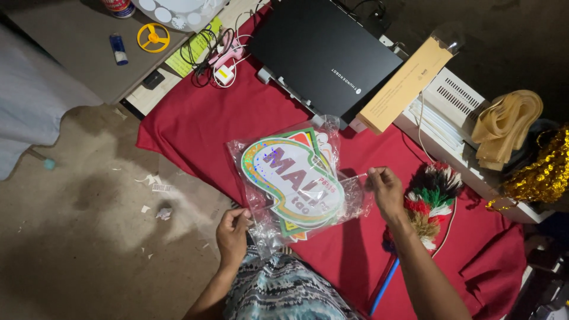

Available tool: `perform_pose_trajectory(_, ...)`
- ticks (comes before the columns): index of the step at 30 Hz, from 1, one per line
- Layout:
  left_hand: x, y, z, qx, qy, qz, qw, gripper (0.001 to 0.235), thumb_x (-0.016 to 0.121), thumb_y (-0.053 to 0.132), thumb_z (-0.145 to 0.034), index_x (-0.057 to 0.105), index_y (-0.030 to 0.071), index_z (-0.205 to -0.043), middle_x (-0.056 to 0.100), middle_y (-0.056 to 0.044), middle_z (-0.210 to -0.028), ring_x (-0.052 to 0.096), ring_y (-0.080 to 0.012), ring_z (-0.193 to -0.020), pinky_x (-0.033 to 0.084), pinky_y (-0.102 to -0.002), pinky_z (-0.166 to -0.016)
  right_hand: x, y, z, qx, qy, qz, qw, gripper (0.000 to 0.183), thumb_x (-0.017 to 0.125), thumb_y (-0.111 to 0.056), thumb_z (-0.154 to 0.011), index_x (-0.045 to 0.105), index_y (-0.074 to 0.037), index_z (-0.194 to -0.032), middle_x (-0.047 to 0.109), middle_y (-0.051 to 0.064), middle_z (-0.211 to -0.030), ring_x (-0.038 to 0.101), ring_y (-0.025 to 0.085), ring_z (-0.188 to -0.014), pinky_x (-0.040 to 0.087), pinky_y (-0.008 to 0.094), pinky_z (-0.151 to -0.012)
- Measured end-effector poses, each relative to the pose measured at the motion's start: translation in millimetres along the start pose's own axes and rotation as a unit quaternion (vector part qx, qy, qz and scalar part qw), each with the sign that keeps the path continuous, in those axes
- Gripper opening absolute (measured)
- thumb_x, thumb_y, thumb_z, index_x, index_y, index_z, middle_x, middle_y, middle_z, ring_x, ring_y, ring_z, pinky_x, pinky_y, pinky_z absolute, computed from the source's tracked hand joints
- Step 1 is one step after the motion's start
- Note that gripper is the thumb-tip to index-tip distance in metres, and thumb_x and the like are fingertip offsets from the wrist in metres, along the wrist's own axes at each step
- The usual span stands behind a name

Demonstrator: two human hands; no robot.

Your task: The person cleans a work surface with a duster, places a pile of printed signs into a plastic bag, and then unboxes a laptop by removing various protective layers, boxes, and components from a shipping container.

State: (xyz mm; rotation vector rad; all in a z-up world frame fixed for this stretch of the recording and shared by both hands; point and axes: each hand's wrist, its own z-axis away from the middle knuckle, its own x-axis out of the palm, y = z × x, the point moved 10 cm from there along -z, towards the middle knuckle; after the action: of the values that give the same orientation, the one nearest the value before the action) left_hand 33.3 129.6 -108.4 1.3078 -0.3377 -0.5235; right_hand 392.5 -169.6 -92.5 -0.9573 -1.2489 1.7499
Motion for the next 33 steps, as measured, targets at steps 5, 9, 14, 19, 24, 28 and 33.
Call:
perform_pose_trajectory(5, -10, -35, -9, -0.029, 0.025, 0.020, 0.999, 0.020, 0.066, 0.019, -0.102, 0.066, -0.001, -0.103, 0.066, -0.004, -0.079, 0.058, -0.0087, -0.067, 0.049, -0.025, -0.063, 9, -2, 0, 0.045, 0.039, 0.077, 0.995, 0.026, 0.056, -0.029, -0.105, 0.060, -0.007, -0.092, 0.061, 0.006, -0.070, 0.055, 0.014, -0.055, 0.053, 0.033, -0.050)
perform_pose_trajectory(9, -8, -2, -9, -0.013, 0.008, 0.028, 0.999, 0.022, 0.064, 0.020, -0.104, 0.065, -0.002, -0.109, 0.061, -0.003, -0.074, 0.056, -0.0092, -0.065, 0.049, -0.025, -0.062, 13, 12, -12, 0.040, 0.030, 0.067, 0.996, 0.027, 0.057, -0.031, -0.106, 0.059, -0.008, -0.092, 0.055, 0.003, -0.065, 0.046, 0.011, -0.053, 0.044, 0.030, -0.048)
perform_pose_trajectory(14, 2, 0, 7, -0.019, -0.021, 0.008, 1.000, 0.030, 0.061, 0.022, -0.098, 0.063, 0.003, -0.120, 0.065, 0.002, -0.084, 0.057, -0.0069, -0.071, 0.049, -0.023, -0.063, 13, 3, -8, 0.038, 0.037, 0.059, 0.997, 0.027, 0.059, -0.033, -0.103, 0.058, -0.008, -0.093, 0.059, 0.003, -0.064, 0.051, 0.011, -0.051, 0.046, 0.030, -0.047)
perform_pose_trajectory(19, 7, -23, 7, -0.038, -0.029, -0.090, 0.995, 0.027, 0.070, 0.025, -0.096, 0.074, -0.002, -0.101, 0.065, -0.006, -0.078, 0.053, -0.0103, -0.071, 0.046, -0.029, -0.065, 10, 1, -6, 0.033, 0.046, 0.052, 0.997, 0.029, 0.061, -0.032, -0.104, 0.058, -0.006, -0.094, 0.059, 0.004, -0.063, 0.051, 0.011, -0.050, 0.044, 0.030, -0.047)
perform_pose_trajectory(24, -2, -28, -5, -0.040, 0.026, -0.095, 0.994, 0.038, 0.058, 0.033, -0.105, 0.072, -0.002, -0.097, 0.069, -0.007, -0.081, 0.060, -0.0150, -0.077, 0.050, -0.033, -0.073, 12, 27, -16, -0.009, 0.046, 0.137, 0.990, 0.028, 0.059, -0.029, -0.106, 0.060, -0.004, -0.094, 0.059, 0.006, -0.070, 0.052, 0.013, -0.057, 0.045, 0.033, -0.052)
perform_pose_trajectory(28, -3, -47, -37, -0.058, 0.051, -0.127, 0.989, 0.042, 0.052, 0.036, -0.104, 0.070, -0.001, -0.098, 0.071, -0.010, -0.081, 0.066, -0.0191, -0.075, 0.052, -0.035, -0.074, 32, 16, -14, -0.090, 0.068, 0.270, 0.956, 0.029, 0.057, -0.030, -0.106, 0.060, -0.003, -0.095, 0.065, 0.012, -0.073, 0.059, 0.020, -0.063, 0.049, 0.039, -0.057)
perform_pose_trajectory(33, 3, -55, -64, -0.055, 0.052, -0.262, 0.962, 0.042, 0.056, 0.037, -0.105, 0.069, 0.002, -0.087, 0.070, -0.016, -0.079, 0.068, -0.0330, -0.075, 0.051, -0.045, -0.075, 62, 4, -2, -0.018, 0.056, 0.433, 0.900, 0.035, 0.049, -0.037, -0.105, 0.057, -0.004, -0.098, 0.067, 0.023, -0.073, 0.066, 0.041, -0.065, 0.049, 0.055, -0.064)
